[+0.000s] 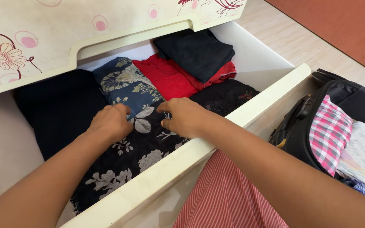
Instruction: The person folds various clothing items and places them into an open suitcase. They retrieve clothes from a nearby drawer, fold them, and arrange them neatly inside the suitcase.
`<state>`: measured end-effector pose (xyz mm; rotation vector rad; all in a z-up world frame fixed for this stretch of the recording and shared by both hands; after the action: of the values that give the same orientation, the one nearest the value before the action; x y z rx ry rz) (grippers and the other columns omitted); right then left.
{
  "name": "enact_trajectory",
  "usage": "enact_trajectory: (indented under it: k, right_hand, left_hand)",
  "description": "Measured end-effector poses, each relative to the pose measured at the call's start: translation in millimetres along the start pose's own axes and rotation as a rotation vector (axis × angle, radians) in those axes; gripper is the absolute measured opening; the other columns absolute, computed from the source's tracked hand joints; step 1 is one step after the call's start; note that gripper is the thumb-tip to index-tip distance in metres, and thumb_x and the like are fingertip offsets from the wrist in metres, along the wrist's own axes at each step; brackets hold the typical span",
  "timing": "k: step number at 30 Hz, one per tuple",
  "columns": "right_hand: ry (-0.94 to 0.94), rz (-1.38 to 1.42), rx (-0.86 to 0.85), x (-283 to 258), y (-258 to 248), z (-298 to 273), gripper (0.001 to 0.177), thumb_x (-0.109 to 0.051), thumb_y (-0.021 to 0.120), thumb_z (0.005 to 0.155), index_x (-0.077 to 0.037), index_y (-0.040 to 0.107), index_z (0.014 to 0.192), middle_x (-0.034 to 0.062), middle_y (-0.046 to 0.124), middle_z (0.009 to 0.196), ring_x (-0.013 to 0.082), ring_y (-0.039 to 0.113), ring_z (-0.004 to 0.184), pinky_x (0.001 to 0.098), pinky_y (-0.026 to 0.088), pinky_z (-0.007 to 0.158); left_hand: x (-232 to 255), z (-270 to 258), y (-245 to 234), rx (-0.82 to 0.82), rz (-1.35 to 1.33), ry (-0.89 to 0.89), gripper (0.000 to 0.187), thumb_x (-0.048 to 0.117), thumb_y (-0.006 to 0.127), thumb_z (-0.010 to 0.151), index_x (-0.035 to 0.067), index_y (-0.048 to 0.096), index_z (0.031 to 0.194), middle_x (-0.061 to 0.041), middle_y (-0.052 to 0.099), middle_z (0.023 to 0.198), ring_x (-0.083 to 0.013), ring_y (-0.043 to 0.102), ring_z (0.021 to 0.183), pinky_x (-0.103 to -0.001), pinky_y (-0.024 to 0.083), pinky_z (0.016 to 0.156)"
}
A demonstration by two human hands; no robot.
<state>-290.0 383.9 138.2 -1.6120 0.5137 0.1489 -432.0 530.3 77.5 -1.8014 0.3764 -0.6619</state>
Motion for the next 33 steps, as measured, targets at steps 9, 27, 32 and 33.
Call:
enact_trajectory:
  k: [9,27,32,33]
  right_hand:
    - [0.055,0.025,-0.053,-2.5,2.1,-1.5,0.049,-0.026,0.074,0.084,-0.01,0.066,0.13,0.0164,0.07,0.123,0.0312,0.068,0.116,0.0397,0.052,0.098]
    - [0.035,0.045,-0.039,-1.7,-0.4,-1.6,0.051,-0.026,0.074,0.083,-0.008,0.066,0.129,0.0177,0.072,0.118,0.0319,0.07,0.11,0.0397,0.054,0.096]
    - [0.076,0.027,-0.001,-3.0,-3.5,-4.6,0.044,-0.027,0.073,0.084,-0.008,0.07,0.124,0.0155,0.075,0.11,0.0317,0.072,0.105,0.0402,0.055,0.093]
    - [0.087,0.033,0.024,-3.2,-4.9,-5.9,0.042,-0.026,0.072,0.084,-0.009,0.071,0.122,0.0149,0.076,0.108,0.0314,0.073,0.104,0.0401,0.055,0.092]
  left_hand:
    - [-4.6,6.1,23.2,-0.089,0.095,-0.03,0.052,0.021,0.077,0.084,0.009,0.065,0.133,-0.019,0.065,0.132,-0.0344,0.063,0.125,-0.044,0.055,0.102]
    - [2.6,0.9,31.8,-0.338,-0.019,0.059,0.051,0.03,0.086,0.074,0.013,0.075,0.121,-0.013,0.076,0.113,-0.0268,0.072,0.112,-0.038,0.056,0.099]
    - [-2.6,0.7,39.1,-0.323,-0.096,0.222,0.053,0.03,0.082,0.08,0.012,0.067,0.126,-0.015,0.071,0.122,-0.0287,0.066,0.118,-0.039,0.051,0.102]
    - [-5.5,1.6,38.5,-0.322,-0.097,0.186,0.05,0.03,0.082,0.081,0.01,0.068,0.125,-0.016,0.071,0.122,-0.0288,0.067,0.117,-0.039,0.051,0.101]
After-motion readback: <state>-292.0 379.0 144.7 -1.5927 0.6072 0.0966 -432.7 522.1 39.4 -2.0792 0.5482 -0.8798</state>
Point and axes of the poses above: each hand's wrist, its own z-axis towards the middle knuckle, its own y-axis out of the palm, x = y × z, the point moved 3 cm from there along z, towards the middle knuckle
